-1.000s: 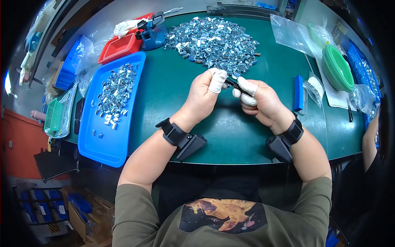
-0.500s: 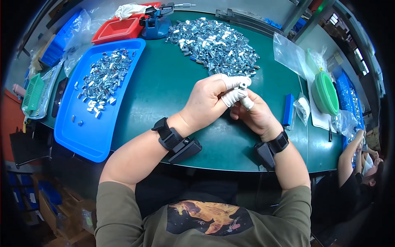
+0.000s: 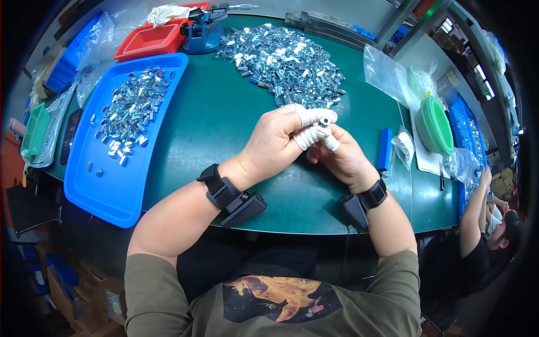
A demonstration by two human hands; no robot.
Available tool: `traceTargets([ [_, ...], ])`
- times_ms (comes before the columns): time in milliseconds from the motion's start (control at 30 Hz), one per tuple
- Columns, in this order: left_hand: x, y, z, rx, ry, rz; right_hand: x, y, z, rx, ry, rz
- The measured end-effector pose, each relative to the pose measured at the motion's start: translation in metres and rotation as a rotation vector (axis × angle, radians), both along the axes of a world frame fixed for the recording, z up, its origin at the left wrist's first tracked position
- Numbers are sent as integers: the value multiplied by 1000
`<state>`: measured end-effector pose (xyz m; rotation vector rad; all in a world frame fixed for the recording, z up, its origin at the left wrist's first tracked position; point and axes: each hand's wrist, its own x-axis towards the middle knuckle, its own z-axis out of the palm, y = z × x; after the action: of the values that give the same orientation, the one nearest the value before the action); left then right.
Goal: The person picks up a metal part and a black rod, fits them together by hand, and then places the assembled unit into a blue tray.
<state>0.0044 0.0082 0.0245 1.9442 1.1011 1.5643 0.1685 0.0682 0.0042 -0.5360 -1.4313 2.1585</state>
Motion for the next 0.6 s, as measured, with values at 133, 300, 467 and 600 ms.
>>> traceTargets([
  [133, -1, 0, 2, -38, -5, -2, -1, 0, 1, -12, -3, 10],
  [300, 5, 0, -1, -60, -108, 61, -6, -2, 6, -9, 20, -17],
  [467, -1, 5, -8, -105, -26, 198, -5, -4, 6, 246, -200, -194],
  [600, -4, 5, -7, -342, 43, 202, -6, -5, 2, 549, -282, -327],
])
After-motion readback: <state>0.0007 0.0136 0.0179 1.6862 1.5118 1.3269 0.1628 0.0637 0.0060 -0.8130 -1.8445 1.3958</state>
